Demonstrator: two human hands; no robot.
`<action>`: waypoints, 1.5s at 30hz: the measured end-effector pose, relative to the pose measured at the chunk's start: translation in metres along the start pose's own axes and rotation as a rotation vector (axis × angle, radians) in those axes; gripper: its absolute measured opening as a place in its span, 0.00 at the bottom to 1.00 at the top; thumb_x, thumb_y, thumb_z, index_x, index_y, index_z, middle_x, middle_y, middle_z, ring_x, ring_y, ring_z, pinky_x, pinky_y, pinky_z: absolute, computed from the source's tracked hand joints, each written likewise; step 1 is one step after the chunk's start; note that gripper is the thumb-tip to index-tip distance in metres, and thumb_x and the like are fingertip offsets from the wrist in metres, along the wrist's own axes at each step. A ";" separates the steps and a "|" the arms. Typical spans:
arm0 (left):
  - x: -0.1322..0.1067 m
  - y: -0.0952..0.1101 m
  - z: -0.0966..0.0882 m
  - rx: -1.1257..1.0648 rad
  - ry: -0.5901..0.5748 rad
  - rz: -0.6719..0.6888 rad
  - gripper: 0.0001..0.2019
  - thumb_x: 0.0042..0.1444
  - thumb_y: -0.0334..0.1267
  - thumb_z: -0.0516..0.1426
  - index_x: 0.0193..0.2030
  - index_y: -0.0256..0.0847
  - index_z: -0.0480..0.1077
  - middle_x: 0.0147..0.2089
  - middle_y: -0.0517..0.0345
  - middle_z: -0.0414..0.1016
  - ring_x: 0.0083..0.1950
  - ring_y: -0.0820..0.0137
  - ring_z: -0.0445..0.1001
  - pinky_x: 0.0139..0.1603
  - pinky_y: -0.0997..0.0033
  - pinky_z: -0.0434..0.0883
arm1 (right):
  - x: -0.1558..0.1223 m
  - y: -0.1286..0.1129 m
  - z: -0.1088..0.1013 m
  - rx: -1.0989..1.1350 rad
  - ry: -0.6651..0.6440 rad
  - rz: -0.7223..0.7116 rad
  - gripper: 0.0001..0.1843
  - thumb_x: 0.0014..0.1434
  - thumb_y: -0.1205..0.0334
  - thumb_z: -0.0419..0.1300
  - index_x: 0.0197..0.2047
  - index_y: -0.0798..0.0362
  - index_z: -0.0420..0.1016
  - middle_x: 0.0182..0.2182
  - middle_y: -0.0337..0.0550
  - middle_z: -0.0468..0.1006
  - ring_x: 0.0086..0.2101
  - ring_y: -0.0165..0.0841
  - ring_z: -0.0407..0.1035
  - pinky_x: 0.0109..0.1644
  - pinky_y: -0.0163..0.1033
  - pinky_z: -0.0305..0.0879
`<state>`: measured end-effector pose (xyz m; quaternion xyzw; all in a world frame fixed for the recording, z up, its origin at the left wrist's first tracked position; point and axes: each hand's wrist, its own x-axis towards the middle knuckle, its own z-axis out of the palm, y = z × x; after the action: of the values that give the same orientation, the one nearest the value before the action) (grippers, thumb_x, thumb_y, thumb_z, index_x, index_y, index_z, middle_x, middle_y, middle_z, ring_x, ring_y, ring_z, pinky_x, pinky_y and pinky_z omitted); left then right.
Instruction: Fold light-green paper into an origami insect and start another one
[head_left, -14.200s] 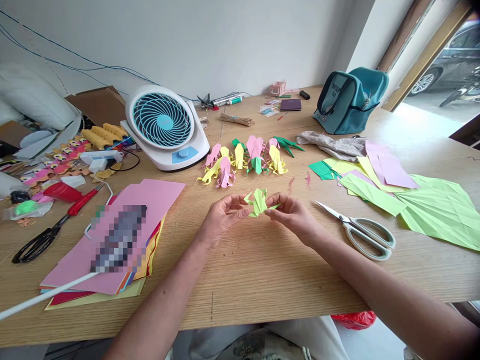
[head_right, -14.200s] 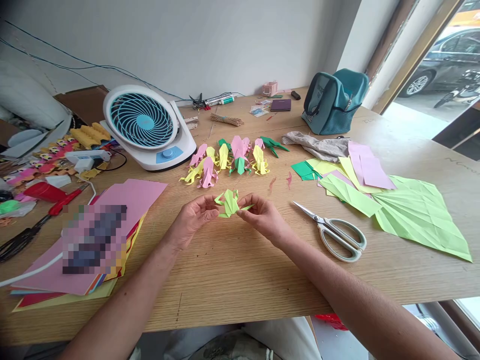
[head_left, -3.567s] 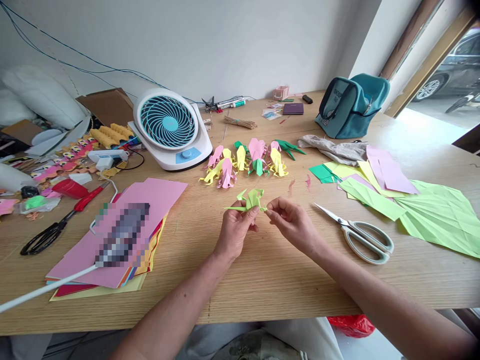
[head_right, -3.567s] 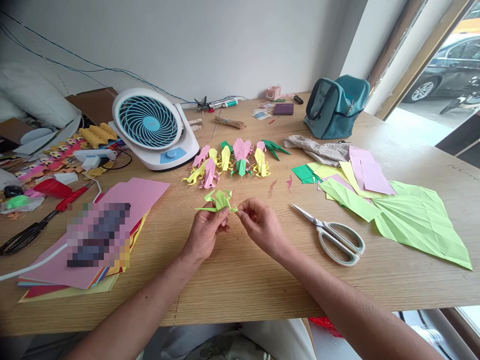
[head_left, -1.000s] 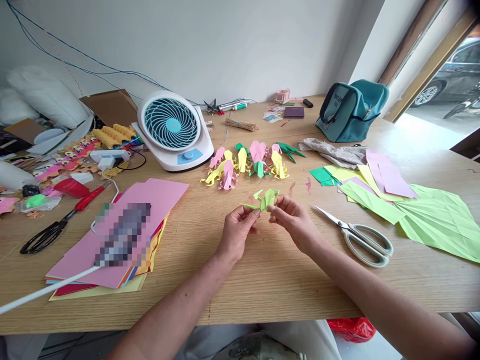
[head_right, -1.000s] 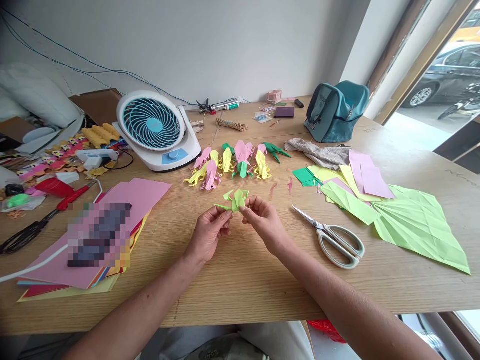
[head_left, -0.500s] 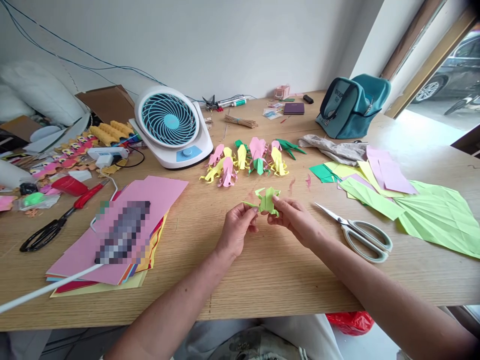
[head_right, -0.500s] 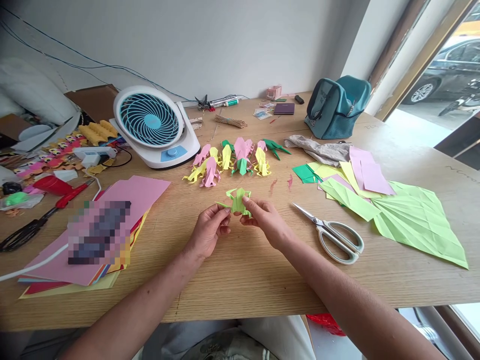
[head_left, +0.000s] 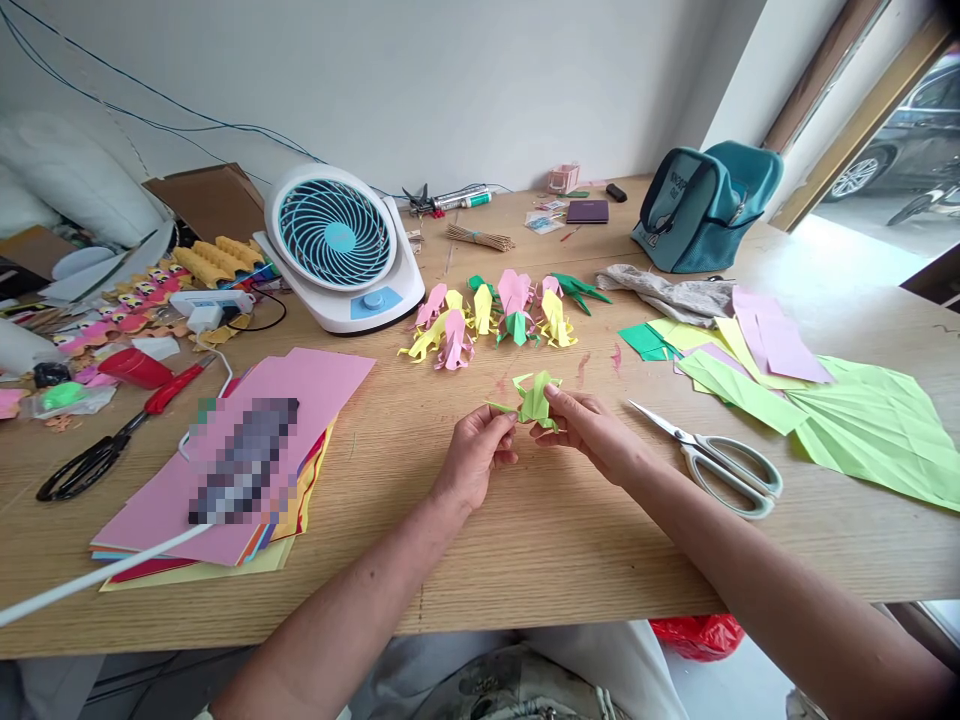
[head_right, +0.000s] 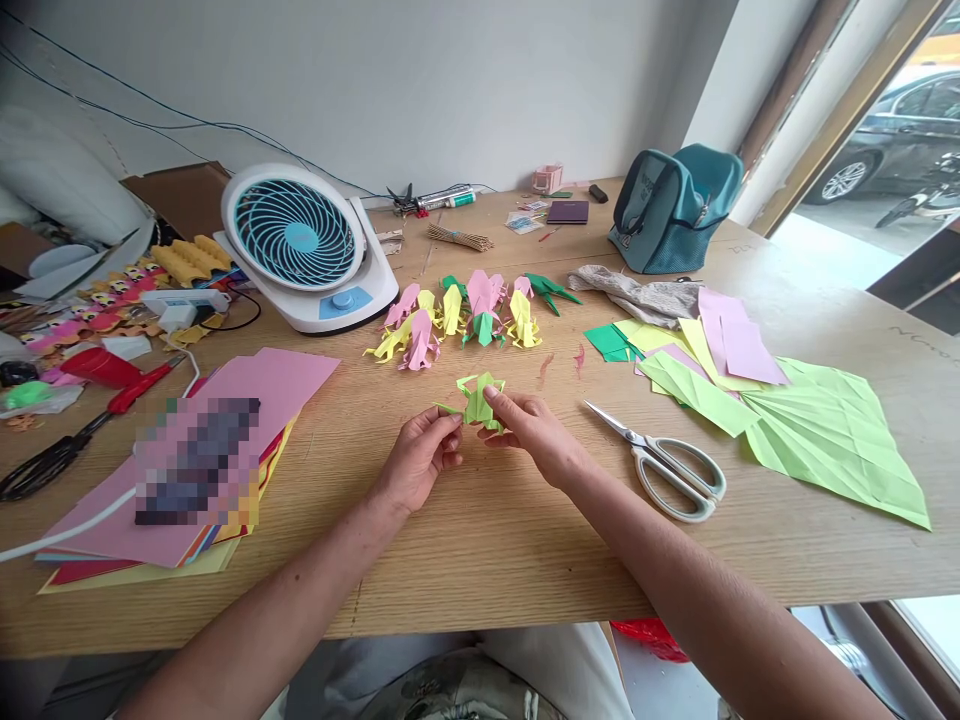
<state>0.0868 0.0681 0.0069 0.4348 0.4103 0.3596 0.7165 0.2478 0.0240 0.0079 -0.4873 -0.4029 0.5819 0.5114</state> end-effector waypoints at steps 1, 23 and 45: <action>0.000 0.000 0.000 -0.002 0.002 -0.003 0.12 0.44 0.42 0.64 0.27 0.38 0.67 0.25 0.64 0.62 0.26 0.79 0.59 0.21 0.82 0.66 | 0.000 0.000 0.000 -0.006 0.001 0.000 0.25 0.59 0.38 0.59 0.40 0.53 0.80 0.37 0.45 0.78 0.37 0.33 0.72 0.43 0.39 0.72; -0.005 0.001 0.002 0.103 -0.068 0.098 0.10 0.47 0.41 0.63 0.30 0.38 0.68 0.26 0.63 0.64 0.27 0.77 0.60 0.22 0.80 0.67 | 0.005 -0.001 0.006 -0.010 0.125 0.060 0.23 0.40 0.45 0.73 0.28 0.55 0.73 0.24 0.36 0.72 0.26 0.27 0.65 0.37 0.38 0.64; 0.008 -0.007 -0.010 0.499 0.020 0.486 0.05 0.54 0.37 0.59 0.31 0.38 0.70 0.26 0.63 0.70 0.25 0.77 0.66 0.25 0.79 0.66 | 0.000 -0.005 0.008 0.090 0.134 0.122 0.25 0.38 0.43 0.74 0.28 0.56 0.77 0.26 0.41 0.76 0.29 0.29 0.68 0.36 0.35 0.67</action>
<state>0.0822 0.0760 -0.0042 0.6779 0.3770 0.4124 0.4777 0.2412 0.0254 0.0141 -0.5255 -0.3108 0.5954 0.5223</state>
